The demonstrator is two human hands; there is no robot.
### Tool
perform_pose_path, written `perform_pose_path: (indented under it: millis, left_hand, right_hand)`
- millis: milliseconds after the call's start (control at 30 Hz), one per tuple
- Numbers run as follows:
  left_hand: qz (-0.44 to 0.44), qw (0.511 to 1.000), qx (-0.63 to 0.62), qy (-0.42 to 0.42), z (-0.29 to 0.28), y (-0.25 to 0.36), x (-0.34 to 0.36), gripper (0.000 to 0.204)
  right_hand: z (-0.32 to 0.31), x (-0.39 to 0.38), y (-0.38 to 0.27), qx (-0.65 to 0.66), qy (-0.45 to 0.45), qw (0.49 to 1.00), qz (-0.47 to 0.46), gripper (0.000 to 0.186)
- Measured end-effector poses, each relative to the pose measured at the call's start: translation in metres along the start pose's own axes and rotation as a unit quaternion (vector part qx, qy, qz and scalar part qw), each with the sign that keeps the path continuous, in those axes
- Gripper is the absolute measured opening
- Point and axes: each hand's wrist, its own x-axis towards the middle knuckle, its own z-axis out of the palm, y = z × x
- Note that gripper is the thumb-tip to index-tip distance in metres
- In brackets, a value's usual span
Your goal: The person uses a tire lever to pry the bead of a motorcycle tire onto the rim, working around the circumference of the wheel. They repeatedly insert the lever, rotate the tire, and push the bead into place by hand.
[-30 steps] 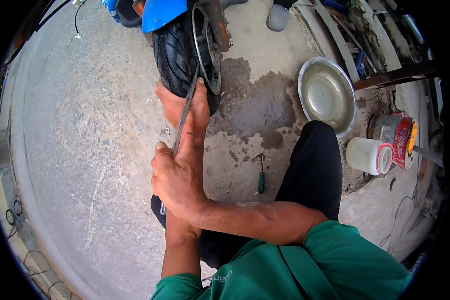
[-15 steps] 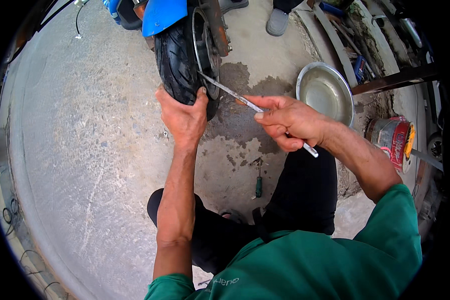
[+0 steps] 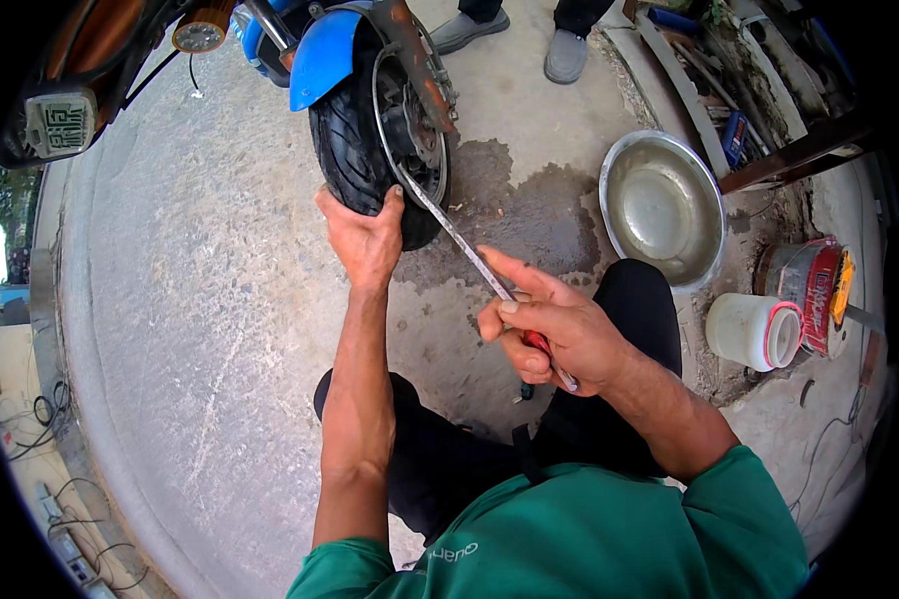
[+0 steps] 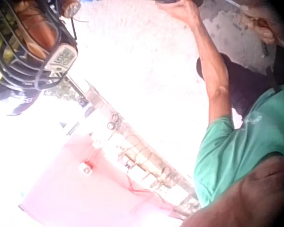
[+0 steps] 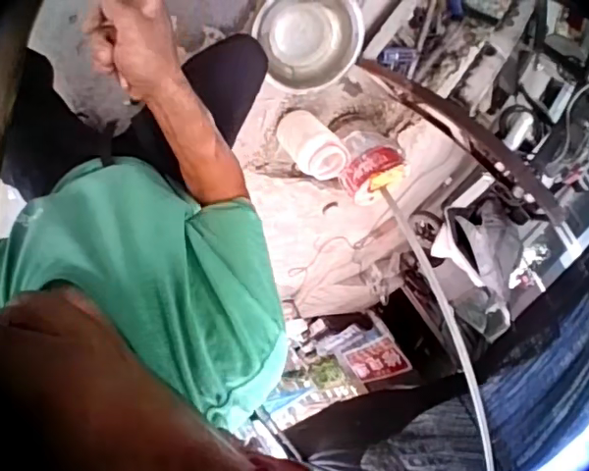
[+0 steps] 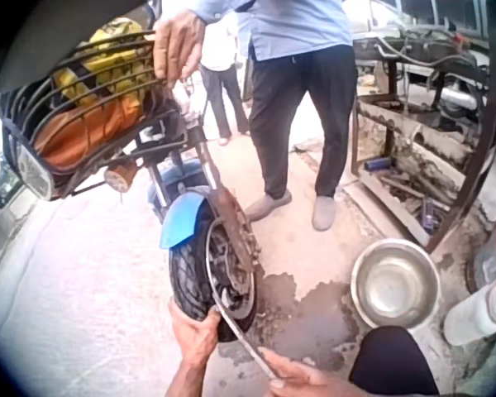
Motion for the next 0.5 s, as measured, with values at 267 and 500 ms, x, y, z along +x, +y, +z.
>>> perform_pose_path:
  millis: [267, 500]
  left_hand:
    - [-0.001, 1.0, -0.003, 0.016, 0.012, -0.007, -0.009, 0.078]
    - [-0.01, 0.999, 0.016, 0.041, 0.019, -0.018, -0.022, 0.081]
  right_hand:
    - [0.018, 0.04, -0.003, -0.117, 0.044, 0.989, -0.076, 0.064]
    - [0.032, 0.046, -0.008, -0.098, 0.082, 0.991, -0.038, 0.067]
